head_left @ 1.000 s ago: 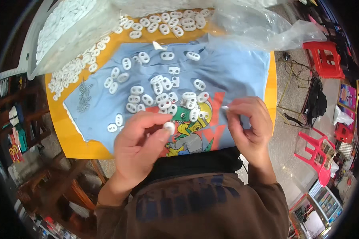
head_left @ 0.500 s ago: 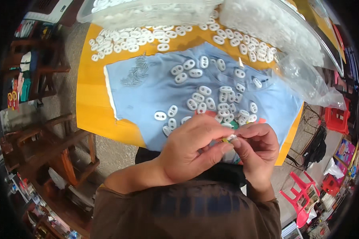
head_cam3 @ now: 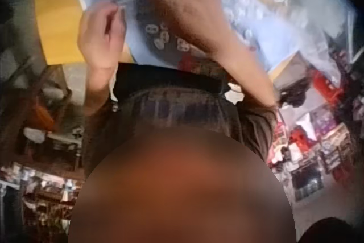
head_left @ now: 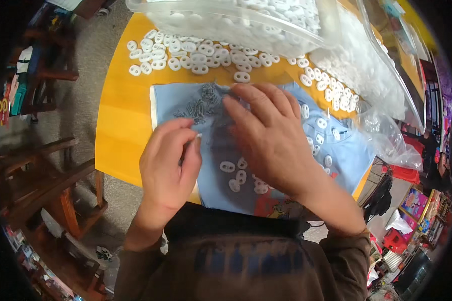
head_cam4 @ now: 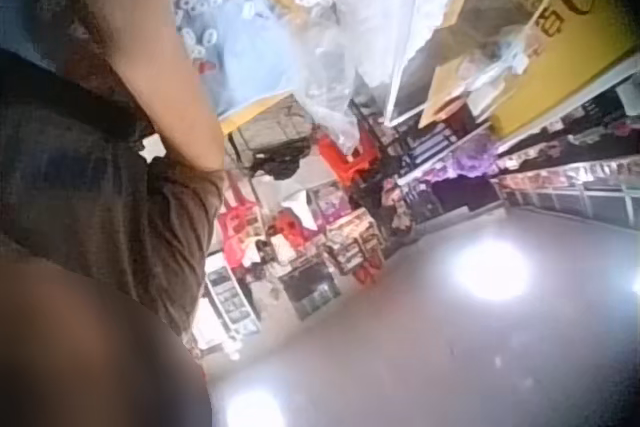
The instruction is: Assembling plastic cord locks by inserting small metal springs into the components by hand.
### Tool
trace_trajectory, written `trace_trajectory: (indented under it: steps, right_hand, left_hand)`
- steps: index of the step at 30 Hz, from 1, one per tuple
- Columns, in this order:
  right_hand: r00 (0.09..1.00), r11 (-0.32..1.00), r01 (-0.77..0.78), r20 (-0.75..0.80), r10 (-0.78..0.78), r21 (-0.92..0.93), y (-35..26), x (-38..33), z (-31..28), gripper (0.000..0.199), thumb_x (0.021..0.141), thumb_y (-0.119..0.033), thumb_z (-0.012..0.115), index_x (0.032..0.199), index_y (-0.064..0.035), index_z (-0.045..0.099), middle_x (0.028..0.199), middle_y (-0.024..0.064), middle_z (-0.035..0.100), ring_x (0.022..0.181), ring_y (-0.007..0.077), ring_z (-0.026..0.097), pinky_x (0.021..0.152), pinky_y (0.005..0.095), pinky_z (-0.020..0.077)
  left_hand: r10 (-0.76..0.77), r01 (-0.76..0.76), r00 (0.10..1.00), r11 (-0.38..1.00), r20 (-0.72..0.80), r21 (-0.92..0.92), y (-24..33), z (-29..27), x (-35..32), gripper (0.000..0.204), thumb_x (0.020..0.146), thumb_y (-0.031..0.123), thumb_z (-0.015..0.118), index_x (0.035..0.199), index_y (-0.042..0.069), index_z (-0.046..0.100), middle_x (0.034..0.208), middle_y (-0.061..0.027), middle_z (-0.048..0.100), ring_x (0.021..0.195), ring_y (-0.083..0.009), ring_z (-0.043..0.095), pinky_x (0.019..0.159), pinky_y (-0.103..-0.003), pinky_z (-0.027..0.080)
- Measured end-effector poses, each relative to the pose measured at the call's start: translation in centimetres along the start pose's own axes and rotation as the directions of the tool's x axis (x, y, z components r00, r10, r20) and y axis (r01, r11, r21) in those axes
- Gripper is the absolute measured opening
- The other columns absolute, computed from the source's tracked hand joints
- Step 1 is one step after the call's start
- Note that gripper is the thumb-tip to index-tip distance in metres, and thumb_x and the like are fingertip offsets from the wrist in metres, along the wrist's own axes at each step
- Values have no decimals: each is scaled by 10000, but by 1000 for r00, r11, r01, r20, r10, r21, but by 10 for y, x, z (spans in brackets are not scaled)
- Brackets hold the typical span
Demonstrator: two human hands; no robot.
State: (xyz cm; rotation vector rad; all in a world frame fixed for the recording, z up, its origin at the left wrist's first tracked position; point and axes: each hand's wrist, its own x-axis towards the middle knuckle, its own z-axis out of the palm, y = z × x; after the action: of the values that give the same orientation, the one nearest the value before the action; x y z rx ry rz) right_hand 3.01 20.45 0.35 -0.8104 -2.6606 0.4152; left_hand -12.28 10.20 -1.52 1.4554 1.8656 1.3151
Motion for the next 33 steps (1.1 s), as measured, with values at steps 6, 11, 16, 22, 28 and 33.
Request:
trace_trajectory:
  steps: [6,11,16,22,28,33]
  right_hand:
    - [999,999,-35,-24,35,-31,15,10,0,255,650,-45,649,902,-60,611,1031,93,561,991,296,496,834,395,392]
    - [998,998,-14,-64,18,68,18,18,3,179,661,-52,664,833,-57,614,902,96,570,871,293,516,765,377,407]
    - [993,993,-100,-63,103,58,17,26,9,135,644,-80,671,755,-68,596,835,74,554,827,278,506,730,374,396]
    - [990,987,-107,-84,118,119,19,34,14,131,623,-61,683,712,-61,587,762,70,559,749,275,526,671,354,413]
    - [992,981,-89,-72,103,170,15,32,5,121,628,-25,655,708,-49,567,780,86,559,753,267,533,673,327,421]
    - [985,940,-170,41,165,297,4,23,-12,102,671,-19,642,726,-43,560,778,78,543,767,220,535,691,286,416]
  left_hand:
    - [35,-56,996,960,81,273,-9,-8,9,164,701,-2,610,850,49,566,891,-111,595,738,-290,579,633,-333,474]
    - [6,-18,999,966,47,258,-11,-6,10,177,690,4,621,844,68,563,881,-87,596,729,-271,582,616,-328,471]
    - [29,-39,999,964,43,263,-12,-2,11,163,698,-12,613,837,56,564,881,-87,596,667,-213,560,564,-284,448]
    - [52,-54,999,957,11,285,-14,-1,10,177,676,12,633,823,83,565,864,-62,602,710,-261,580,601,-325,465]
    - [53,-52,999,957,4,284,-13,-1,10,173,674,15,632,819,82,565,862,-63,602,712,-267,578,605,-328,462]
    - [24,-18,999,976,-24,217,-11,-5,7,164,701,-12,617,838,65,570,874,-77,609,686,-223,589,591,-290,473]
